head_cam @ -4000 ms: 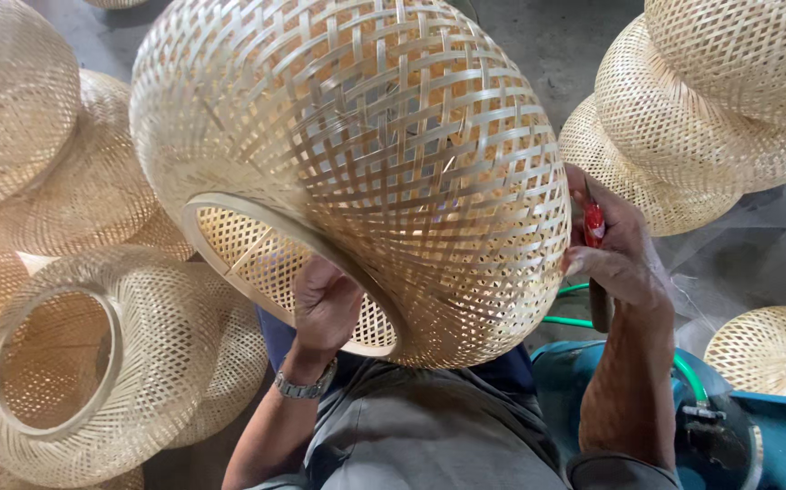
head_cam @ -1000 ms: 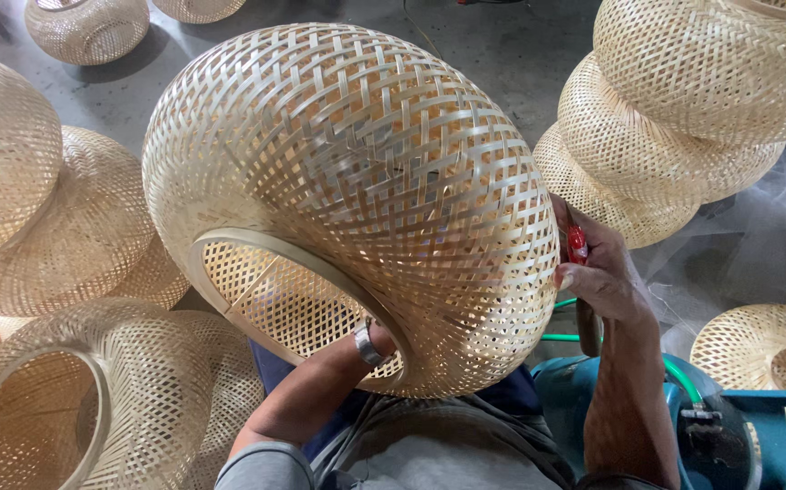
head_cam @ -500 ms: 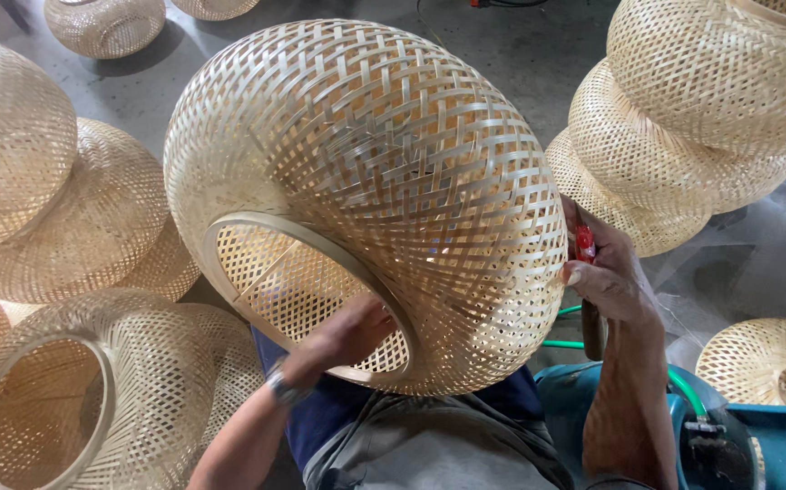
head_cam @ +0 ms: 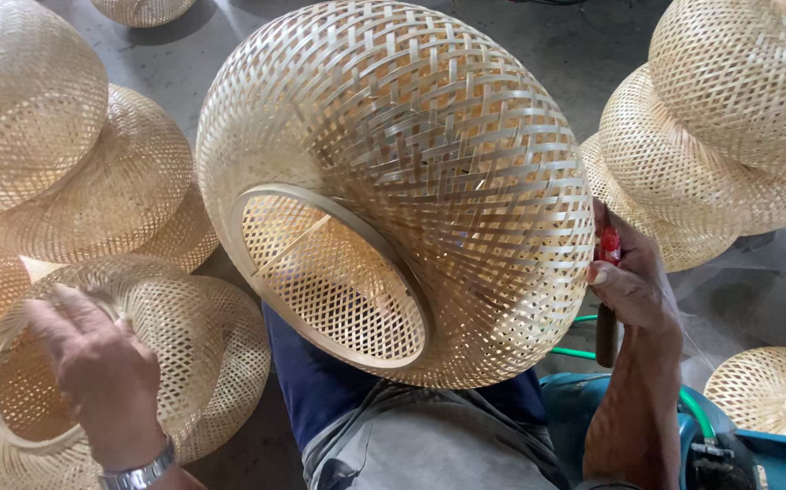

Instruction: The person is weaving a large, round bamboo basket. They use a red-handled tool to tuck and secure the bamboo strips along the rim, rotating the basket periodically to work on different sections.

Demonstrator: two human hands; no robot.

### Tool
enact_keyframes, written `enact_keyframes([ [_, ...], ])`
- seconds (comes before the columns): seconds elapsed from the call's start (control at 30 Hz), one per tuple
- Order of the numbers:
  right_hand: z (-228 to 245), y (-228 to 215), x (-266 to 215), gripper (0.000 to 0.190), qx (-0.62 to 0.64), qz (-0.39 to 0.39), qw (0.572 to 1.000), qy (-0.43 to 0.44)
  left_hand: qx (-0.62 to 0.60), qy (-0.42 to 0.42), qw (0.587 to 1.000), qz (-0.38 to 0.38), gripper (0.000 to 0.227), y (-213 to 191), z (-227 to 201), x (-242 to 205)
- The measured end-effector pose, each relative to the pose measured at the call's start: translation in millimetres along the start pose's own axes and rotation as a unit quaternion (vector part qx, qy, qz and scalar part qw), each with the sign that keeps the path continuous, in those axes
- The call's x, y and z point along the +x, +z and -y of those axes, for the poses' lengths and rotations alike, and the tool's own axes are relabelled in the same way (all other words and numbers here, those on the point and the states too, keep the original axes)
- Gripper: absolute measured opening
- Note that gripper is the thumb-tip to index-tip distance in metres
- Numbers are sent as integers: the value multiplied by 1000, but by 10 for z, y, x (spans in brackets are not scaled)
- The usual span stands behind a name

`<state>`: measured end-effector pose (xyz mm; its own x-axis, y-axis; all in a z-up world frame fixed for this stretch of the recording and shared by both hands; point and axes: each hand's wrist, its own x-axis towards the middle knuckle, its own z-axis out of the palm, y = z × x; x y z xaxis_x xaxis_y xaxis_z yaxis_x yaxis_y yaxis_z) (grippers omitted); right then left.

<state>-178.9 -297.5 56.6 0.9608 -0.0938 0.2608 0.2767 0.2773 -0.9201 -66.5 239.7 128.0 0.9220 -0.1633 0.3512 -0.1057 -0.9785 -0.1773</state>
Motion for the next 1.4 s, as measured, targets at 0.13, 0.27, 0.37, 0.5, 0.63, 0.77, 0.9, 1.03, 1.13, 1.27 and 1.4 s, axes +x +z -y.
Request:
enact_keyframes([
  [0.13, -63, -96, -16, 92, -38, -43, 998, 28, -249, 11, 940, -235, 39, -216, -418, -157],
  [0.27, -38, -108, -23, 99, -83, -70, 993, 43, -810, 71, 582, 14, 51, -110, -999, -226],
  [0.37, -22, -152, -31, 102, -110, -90, 988, 58, -907, 82, 394, 123, 55, -15, -1413, -78],
  [0.5, -100, -257, -37, 97, -89, -98, 990, 51, -966, -1, 180, 187, 63, 44, -1814, 268],
  [0.63, -223, -392, -74, 90, -80, -114, 989, 52, -976, -39, 126, 173, 65, -39, -2019, 599],
  [0.77, -314, -487, -97, 82, -74, -143, 985, 68, -977, -64, 129, 156, 50, -108, -2234, 788],
  [0.9, -284, -365, -106, 75, -84, -158, 982, 61, -976, -129, 68, 163, 26, 90, -2443, 1002],
  [1.03, -309, -165, -148, 66, -131, -153, 977, 65, -983, -96, 56, 145, 17, 521, -2650, 1245],
  [1.13, -408, -139, -152, 55, -86, -250, 940, 214, -985, -84, 20, 146, 15, 731, -2721, 1298],
  [1.27, -290, -56, -132, 55, -219, -296, 918, 146, -966, -173, 94, 166, 13, 656, -2787, 1244],
  [1.4, 103, 209, -67, 42, -317, -268, 909, 27, -975, -144, 31, 164, 13, 667, -2834, 1229],
])
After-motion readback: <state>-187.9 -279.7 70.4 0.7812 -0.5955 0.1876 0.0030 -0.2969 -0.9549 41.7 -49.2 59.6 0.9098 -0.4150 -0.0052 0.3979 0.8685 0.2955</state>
